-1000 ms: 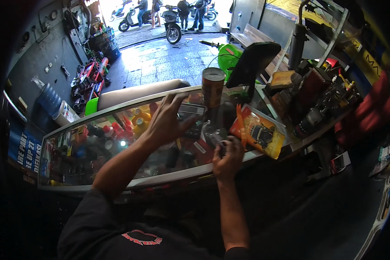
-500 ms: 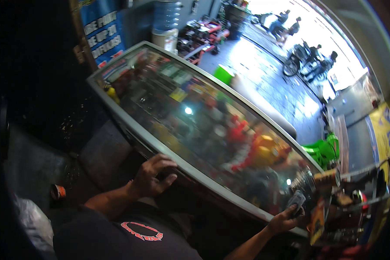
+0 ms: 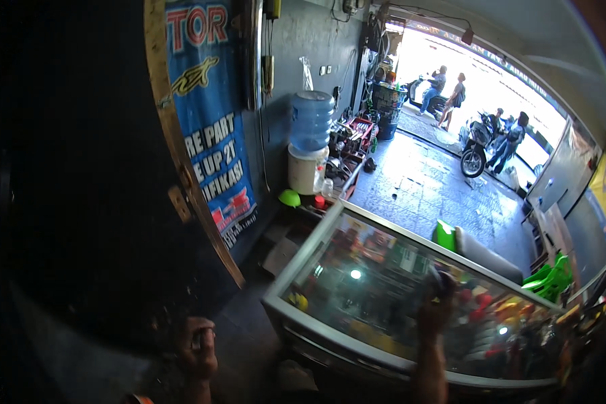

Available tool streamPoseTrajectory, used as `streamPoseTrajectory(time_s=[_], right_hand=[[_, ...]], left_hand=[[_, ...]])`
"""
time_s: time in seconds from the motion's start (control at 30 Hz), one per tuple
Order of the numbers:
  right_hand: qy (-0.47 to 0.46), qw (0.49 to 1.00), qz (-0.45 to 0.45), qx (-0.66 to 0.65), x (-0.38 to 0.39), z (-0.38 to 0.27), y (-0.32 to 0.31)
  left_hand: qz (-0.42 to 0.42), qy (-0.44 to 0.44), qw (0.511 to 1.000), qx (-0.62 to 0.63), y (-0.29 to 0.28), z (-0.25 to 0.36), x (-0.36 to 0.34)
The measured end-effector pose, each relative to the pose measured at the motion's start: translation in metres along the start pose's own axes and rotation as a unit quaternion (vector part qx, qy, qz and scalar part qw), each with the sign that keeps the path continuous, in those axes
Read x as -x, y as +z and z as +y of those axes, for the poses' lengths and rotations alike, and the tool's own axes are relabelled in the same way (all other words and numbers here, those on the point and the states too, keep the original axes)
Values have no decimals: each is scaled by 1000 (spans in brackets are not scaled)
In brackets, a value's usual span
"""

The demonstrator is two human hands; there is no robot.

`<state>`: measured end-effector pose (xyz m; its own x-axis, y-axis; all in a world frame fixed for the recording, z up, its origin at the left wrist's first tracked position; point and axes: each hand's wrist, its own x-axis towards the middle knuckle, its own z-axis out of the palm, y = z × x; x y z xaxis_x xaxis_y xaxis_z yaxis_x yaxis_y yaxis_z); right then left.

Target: Installing and adjusting a brake lever and master cylinder assembly on a motorcycle.

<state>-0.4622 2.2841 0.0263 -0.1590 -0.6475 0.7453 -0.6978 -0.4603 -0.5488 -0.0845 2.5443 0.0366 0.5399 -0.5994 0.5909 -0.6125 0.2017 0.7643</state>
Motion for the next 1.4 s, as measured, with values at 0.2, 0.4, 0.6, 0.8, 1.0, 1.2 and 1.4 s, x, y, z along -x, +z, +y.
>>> streamPoseTrajectory(time_s=[0.2, 0.4, 0.6, 0.8, 1.0, 1.2, 1.4], right_hand=[[107, 981, 76, 142, 10, 100, -32], [172, 908, 150, 352, 28, 56, -21], [221, 870, 164, 409, 36, -6, 31], [133, 867, 114, 467, 13, -27, 73], [152, 812, 45, 561, -35, -20, 130], [107, 789, 195, 572, -104, 36, 141], [462, 758, 457, 67, -64, 75, 142]], left_hand=[[-60, 48, 994, 73, 26, -107, -123], [-417, 99, 880, -203, 26, -356, -226], [-435, -97, 847, -288, 16, -495, -236], [-388, -219, 874, -193, 123, -565, -243], [-462, -187, 850, -172, 299, -573, -301], [-629, -212, 702, -258, 509, -637, -364], [-687, -153, 682, -197, 736, -555, -458]])
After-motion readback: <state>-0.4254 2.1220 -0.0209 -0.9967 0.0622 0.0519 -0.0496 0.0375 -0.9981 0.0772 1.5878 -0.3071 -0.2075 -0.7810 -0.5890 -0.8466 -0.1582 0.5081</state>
